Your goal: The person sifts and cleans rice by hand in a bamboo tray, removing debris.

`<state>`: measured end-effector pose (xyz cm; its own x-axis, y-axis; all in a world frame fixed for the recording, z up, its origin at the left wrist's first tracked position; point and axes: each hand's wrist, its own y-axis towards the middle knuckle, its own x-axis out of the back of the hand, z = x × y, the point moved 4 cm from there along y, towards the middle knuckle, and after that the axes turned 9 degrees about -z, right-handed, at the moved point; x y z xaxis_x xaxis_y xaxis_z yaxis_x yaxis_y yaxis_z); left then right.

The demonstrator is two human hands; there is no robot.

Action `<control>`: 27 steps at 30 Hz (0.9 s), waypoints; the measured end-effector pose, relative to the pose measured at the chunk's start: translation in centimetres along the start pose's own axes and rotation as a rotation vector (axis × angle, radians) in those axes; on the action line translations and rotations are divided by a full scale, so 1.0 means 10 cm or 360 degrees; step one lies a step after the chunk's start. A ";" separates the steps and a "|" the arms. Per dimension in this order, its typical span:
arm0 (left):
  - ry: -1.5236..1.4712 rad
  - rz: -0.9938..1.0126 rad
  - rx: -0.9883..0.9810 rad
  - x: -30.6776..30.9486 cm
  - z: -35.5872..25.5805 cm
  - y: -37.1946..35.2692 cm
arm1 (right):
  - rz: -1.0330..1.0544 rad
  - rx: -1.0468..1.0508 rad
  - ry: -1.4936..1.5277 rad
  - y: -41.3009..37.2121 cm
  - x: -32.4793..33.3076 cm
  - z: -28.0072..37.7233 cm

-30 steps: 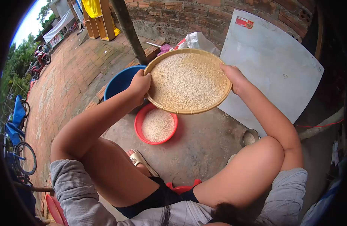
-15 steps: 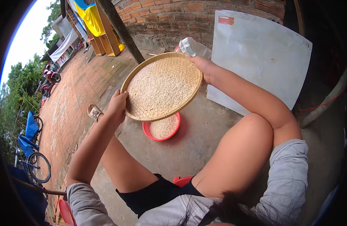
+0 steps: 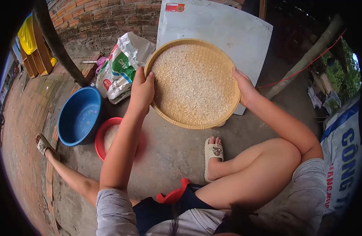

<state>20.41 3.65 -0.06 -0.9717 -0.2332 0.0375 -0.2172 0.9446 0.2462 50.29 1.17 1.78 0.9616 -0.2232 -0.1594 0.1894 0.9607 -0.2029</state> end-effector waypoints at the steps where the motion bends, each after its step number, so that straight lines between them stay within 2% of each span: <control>1: -0.0019 0.0006 0.0033 -0.02 0.04 -0.01 | -0.0018 -0.0015 0.0011 -0.03 0.06 -0.12; 3: 0.0087 0.0082 0.0080 -0.05 0.17 0.00 | -0.0059 -0.0060 0.0021 0.01 0.16 -0.28; 5: -0.0006 0.0238 0.0328 -0.05 0.76 0.04 | 0.0009 -0.0378 -0.0212 0.03 0.20 -0.53; 6: 0.0012 0.0250 0.0442 -0.02 0.95 -0.04 | -0.0016 -0.0405 -0.0169 0.04 0.28 -0.62; 9: 0.0153 0.0263 0.0649 0.00 1.17 -0.31 | 0.0385 -0.1073 -0.0509 -0.05 0.35 -1.09; 12: 0.0061 0.0176 0.0441 -0.55 1.13 -0.31 | 0.0140 -0.0806 -0.0743 0.37 0.83 -1.10; 13: -0.0010 0.0123 0.0336 -0.79 1.05 -0.39 | 0.0092 -0.0662 -0.0683 0.49 1.08 -1.11; 14: -0.0039 0.0105 0.0401 -1.04 1.03 -0.47 | 0.0039 -0.0514 -0.0626 0.57 1.30 -1.09; 15: -0.0063 0.0097 0.0463 -1.26 1.02 -0.55 | 0.0020 -0.0529 -0.0620 0.55 1.41 -1.07; 17: -0.0038 0.0138 0.0417 -1.54 1.10 -0.56 | -0.0311 -0.0177 -0.0630 0.56 1.70 -0.88; 19: -0.0335 0.0240 0.0495 -1.62 1.24 -0.43 | -0.0456 -0.0108 -0.0653 0.44 1.67 -0.89; 21: -0.0331 0.0348 0.0547 -1.39 1.20 -0.26 | -0.0447 0.0180 -0.0778 0.36 1.49 -0.93; 25: -0.0390 0.0363 0.0726 -1.07 1.13 -0.15 | -0.0224 0.0155 -0.0811 0.32 1.22 -1.06; 27: -0.0218 0.0284 0.0540 -1.28 1.02 -0.27 | -0.0264 0.0063 -0.0586 0.44 1.45 -1.06</control>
<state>32.49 6.44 -11.10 -0.9953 -0.0475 -0.0844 -0.0402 0.9954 -0.0868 62.95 0.46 -11.66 0.9229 -0.3085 0.2302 0.3483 0.9239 -0.1583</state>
